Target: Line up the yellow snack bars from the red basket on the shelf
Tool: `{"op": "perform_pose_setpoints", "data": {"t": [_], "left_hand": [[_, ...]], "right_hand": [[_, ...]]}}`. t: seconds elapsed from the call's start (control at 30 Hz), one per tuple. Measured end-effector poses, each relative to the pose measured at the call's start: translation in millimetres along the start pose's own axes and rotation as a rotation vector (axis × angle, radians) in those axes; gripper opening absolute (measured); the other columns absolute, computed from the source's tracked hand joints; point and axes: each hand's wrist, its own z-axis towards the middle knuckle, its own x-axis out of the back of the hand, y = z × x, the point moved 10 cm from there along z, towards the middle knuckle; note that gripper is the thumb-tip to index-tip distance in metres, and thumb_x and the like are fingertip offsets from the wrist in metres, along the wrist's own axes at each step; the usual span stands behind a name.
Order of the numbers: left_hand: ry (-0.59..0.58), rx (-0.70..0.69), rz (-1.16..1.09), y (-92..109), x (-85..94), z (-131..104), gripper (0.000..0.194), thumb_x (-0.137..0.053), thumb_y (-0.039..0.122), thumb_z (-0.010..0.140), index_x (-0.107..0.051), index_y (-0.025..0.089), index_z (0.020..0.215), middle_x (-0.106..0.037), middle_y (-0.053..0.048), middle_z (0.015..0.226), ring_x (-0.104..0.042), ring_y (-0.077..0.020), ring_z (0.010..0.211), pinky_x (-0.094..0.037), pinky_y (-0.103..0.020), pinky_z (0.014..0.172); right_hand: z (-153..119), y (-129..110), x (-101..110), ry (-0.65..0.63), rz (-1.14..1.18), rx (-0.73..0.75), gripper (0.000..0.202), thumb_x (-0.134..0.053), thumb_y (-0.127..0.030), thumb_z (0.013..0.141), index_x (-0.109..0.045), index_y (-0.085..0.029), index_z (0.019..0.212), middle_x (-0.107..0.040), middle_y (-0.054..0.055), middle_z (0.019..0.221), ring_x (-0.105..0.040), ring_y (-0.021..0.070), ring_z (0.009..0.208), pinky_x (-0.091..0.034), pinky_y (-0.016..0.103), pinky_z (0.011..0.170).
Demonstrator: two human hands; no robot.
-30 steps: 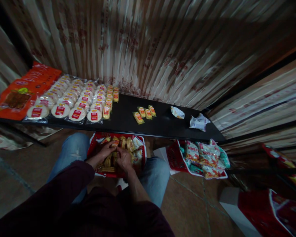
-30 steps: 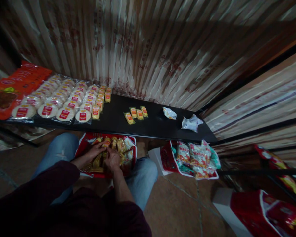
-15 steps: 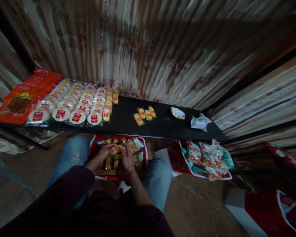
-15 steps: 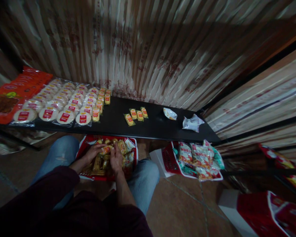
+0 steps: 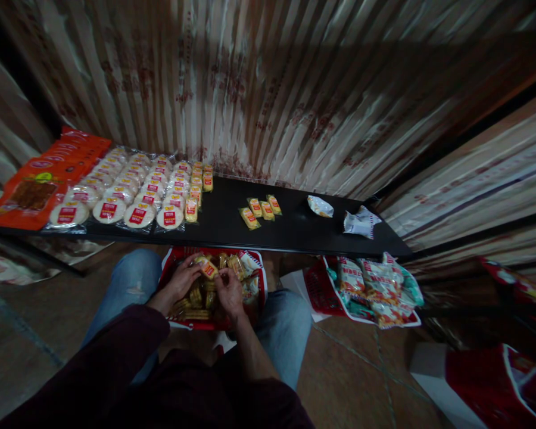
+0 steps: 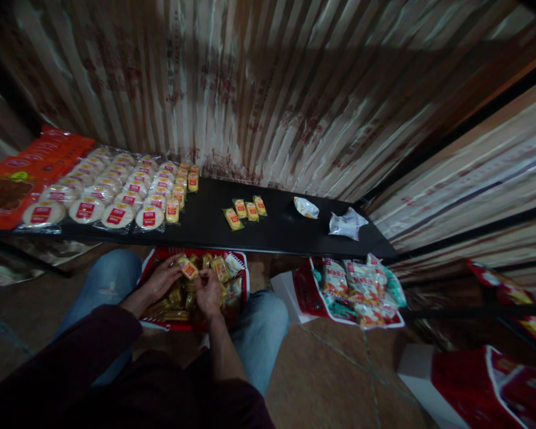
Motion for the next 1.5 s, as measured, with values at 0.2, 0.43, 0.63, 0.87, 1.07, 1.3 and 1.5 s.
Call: {"op": "perform_pose_setpoints", "data": {"t": [0.2, 0.43, 0.63, 0.87, 1.07, 1.3, 1.5], "left_hand": [[-0.068, 0.068, -0.069, -6.1, -8.2, -2.3, 0.043, -0.073, 0.015, 0.065, -0.063, 0.017, 0.106, -0.068, -0.007, 0.105, -0.064, -0.0173, 0.093, -0.049, -0.028, 0.083], [-0.132, 0.091, -0.156, -5.9, -14.0, -5.2, 0.043, -0.068, 0.006, 0.064, -0.064, 0.017, 0.106, -0.068, -0.007, 0.101, -0.065, -0.0163, 0.089, -0.049, -0.026, 0.079], [-0.105, 0.085, -0.112, -10.0, -14.5, -5.2, 0.033, -0.074, 0.010, 0.061, -0.065, 0.014, 0.092, -0.068, -0.007, 0.097, -0.065, -0.0160, 0.084, -0.048, -0.025, 0.075], [0.005, -0.035, 0.106, -2.0, -1.5, -13.0, 0.048, -0.078, 0.026, 0.056, -0.063, 0.017, 0.101, -0.066, -0.006, 0.095, -0.062, -0.0166, 0.083, -0.046, -0.027, 0.076], [-0.029, -0.143, 0.233, 5.0, -7.7, -27.3, 0.042, -0.076, 0.032, 0.059, -0.065, 0.018, 0.097, -0.066, -0.008, 0.102, -0.060, -0.0226, 0.098, -0.044, -0.034, 0.088], [0.005, -0.163, 0.309, 11.5, -13.8, -37.5, 0.040, -0.075, 0.031, 0.059, -0.067, 0.018, 0.096, -0.067, -0.010, 0.107, -0.058, -0.0259, 0.108, -0.042, -0.034, 0.093], [-0.012, -0.064, 0.143, -1.0, -11.5, -45.8, 0.040, -0.075, 0.025, 0.059, -0.066, 0.017, 0.097, -0.070, -0.008, 0.098, -0.062, -0.0247, 0.099, -0.044, -0.031, 0.086]], "right_hand": [[-3.1, -6.1, -5.4, -0.045, -0.025, 0.089, 0.033, -0.054, -0.031, 0.080, -0.059, -0.018, 0.110, -0.067, 0.008, 0.106, -0.063, 0.0198, 0.098, -0.049, 0.034, 0.090], [-2.5, -0.1, -9.3, -0.040, -0.016, 0.094, 0.034, -0.056, -0.029, 0.080, -0.061, -0.021, 0.113, -0.067, 0.006, 0.110, -0.063, 0.0196, 0.101, -0.049, 0.035, 0.092], [-4.9, -1.0, -15.7, -0.068, 0.017, 0.065, 0.035, -0.059, -0.030, 0.077, -0.061, -0.020, 0.111, -0.068, 0.004, 0.093, -0.064, 0.0172, 0.082, -0.052, 0.031, 0.078], [-5.2, 4.6, -18.7, -0.078, 0.022, -0.003, 0.041, -0.057, -0.031, 0.076, -0.057, -0.018, 0.114, -0.064, 0.001, 0.081, -0.061, 0.0149, 0.071, -0.051, 0.028, 0.073], [-5.8, 2.4, -15.0, -0.034, -0.089, 0.045, 0.045, -0.059, -0.032, 0.076, -0.055, -0.016, 0.118, -0.064, 0.004, 0.087, -0.061, 0.0167, 0.076, -0.051, 0.030, 0.075], [-13.4, -24.5, -11.7, -0.035, -0.190, 0.211, 0.041, -0.058, -0.031, 0.079, -0.056, -0.017, 0.117, -0.061, 0.008, 0.095, -0.060, 0.0197, 0.087, -0.050, 0.034, 0.081], [-37.0, -49.5, -12.4, -0.106, -0.085, 0.332, 0.040, -0.056, -0.031, 0.082, -0.056, -0.021, 0.121, -0.059, 0.009, 0.111, -0.058, 0.0196, 0.103, -0.048, 0.033, 0.090]]}}
